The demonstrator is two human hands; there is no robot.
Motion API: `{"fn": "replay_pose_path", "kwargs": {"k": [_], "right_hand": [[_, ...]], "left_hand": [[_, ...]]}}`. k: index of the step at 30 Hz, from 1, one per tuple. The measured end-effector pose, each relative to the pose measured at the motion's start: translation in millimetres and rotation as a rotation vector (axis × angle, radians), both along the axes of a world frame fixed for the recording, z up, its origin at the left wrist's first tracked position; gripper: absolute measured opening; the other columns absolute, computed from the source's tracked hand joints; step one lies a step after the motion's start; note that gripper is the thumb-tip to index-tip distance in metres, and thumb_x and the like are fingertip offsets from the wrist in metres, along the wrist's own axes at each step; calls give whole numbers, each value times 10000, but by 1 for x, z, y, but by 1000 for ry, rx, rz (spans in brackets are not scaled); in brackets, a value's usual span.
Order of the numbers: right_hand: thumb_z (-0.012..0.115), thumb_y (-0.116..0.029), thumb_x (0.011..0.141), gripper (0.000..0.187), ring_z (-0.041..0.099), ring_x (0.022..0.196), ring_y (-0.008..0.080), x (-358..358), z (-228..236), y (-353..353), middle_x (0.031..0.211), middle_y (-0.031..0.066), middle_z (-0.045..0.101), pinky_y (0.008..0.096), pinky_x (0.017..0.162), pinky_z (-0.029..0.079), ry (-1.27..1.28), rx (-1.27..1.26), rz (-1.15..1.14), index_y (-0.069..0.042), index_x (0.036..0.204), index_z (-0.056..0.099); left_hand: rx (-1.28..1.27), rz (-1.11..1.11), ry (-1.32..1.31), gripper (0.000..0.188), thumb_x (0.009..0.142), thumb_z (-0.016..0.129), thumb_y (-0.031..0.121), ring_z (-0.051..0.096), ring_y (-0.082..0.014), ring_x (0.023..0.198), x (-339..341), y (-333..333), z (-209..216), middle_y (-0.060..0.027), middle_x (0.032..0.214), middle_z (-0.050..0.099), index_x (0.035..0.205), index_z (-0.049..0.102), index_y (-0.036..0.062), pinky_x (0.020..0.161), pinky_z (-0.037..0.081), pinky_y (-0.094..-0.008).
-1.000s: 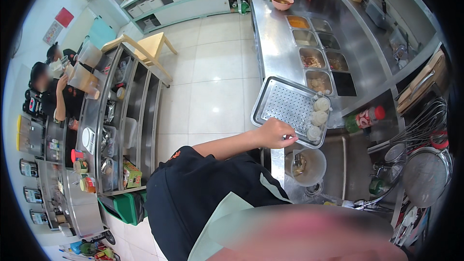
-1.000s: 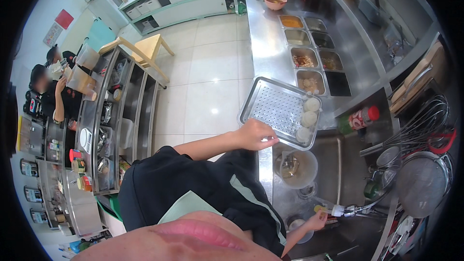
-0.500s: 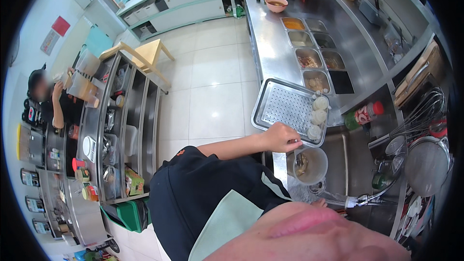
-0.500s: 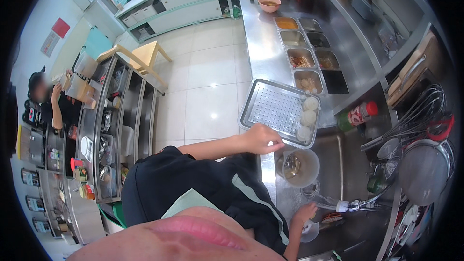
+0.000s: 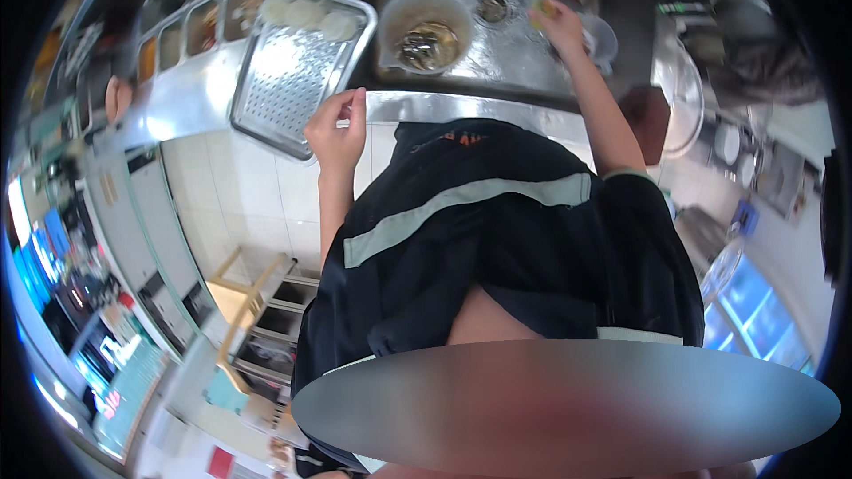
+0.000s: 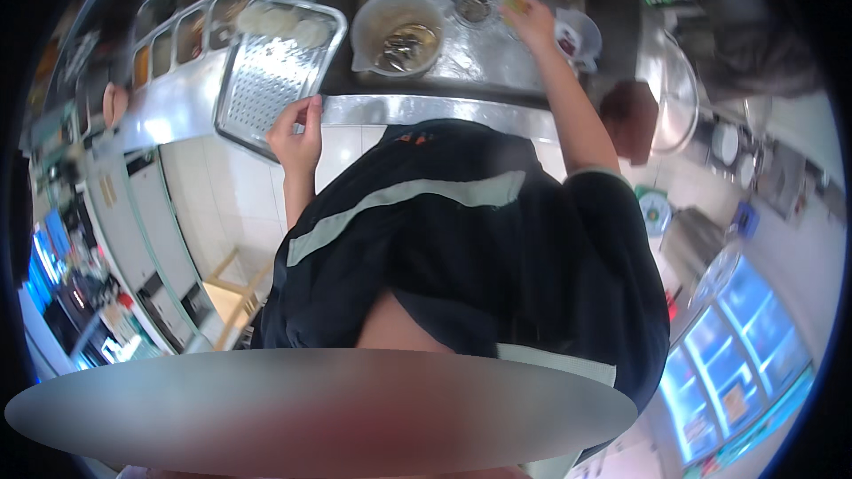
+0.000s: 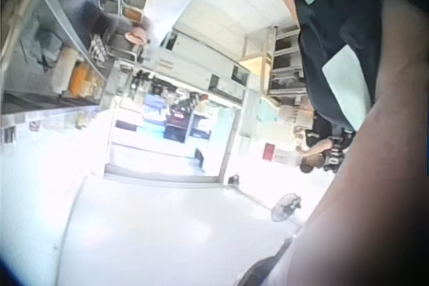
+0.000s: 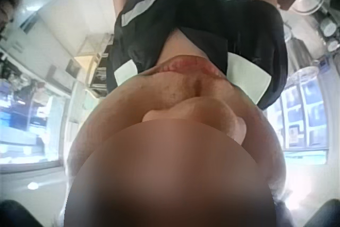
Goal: The person washes small plastic cups and lids under running water in a commercial kitchen sink, rinsing them and placing them into a metal tray. The person also handles a plastic bag and a bowl containing food scraps.
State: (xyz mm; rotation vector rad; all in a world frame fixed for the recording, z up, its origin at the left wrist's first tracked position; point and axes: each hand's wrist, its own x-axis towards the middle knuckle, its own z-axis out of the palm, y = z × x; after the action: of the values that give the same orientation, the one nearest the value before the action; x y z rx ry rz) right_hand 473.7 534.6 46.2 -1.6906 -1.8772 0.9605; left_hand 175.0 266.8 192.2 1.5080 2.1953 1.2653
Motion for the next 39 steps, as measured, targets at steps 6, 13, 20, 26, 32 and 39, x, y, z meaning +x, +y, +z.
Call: {"fn": "replay_pose_path", "kwargs": {"k": [6, 13, 20, 26, 32, 39], "right_hand": [[795, -315, 593, 526, 610, 751, 138, -9, -20, 7, 850, 83, 650, 262, 688, 476, 261, -115, -128, -35, 1005, 627], [797, -303, 586, 502, 610, 798, 189, -33, -4, 3, 900, 109, 611, 290, 697, 486, 270, 110, -113, -14, 957, 622], [784, -291, 598, 507, 598, 794, 214, -20, -9, 6, 930, 118, 588, 315, 695, 486, 205, 240, -40, -24, 987, 597], [730, -249, 687, 420, 575, 767, 163, 15, 5, 8, 888, 70, 602, 278, 692, 475, 294, 17, -123, -43, 1021, 580], [616, -155, 804, 198, 568, 788, 110, 60, -35, 13, 872, 34, 611, 246, 697, 456, 564, -314, -334, -38, 964, 604], [584, -126, 826, 149, 574, 806, 112, 44, -31, 14, 880, 44, 612, 235, 673, 442, 656, -429, -407, -31, 939, 603]], "left_hand": [[-283, -260, -910, 191, 851, 568, 168, 581, -107, 645, 32, 59, -26, -79, 801, 633, 924, 621, 0, 561, 450, -212], [-821, 15, -1857, 505, 898, 435, 415, 562, -291, 975, 111, 203, -114, -201, 1114, 538, 1237, 405, 41, 897, 433, -380], [-541, -147, -2046, 395, 899, 449, 348, 576, -269, 905, 158, 277, -182, -151, 974, 563, 1115, 468, 18, 814, 496, -361], [-573, 64, -2024, 235, 909, 438, 257, 574, -224, 814, 163, 286, -204, -92, 941, 576, 985, 540, 59, 719, 510, -330], [-635, 152, -1901, 207, 917, 414, 239, 549, -212, 797, 174, 285, -173, -82, 957, 563, 1037, 512, 101, 761, 510, -389], [-579, 124, -1877, 212, 917, 417, 257, 554, -210, 823, 178, 277, -182, -69, 962, 561, 1049, 502, 115, 751, 516, -380]]}}
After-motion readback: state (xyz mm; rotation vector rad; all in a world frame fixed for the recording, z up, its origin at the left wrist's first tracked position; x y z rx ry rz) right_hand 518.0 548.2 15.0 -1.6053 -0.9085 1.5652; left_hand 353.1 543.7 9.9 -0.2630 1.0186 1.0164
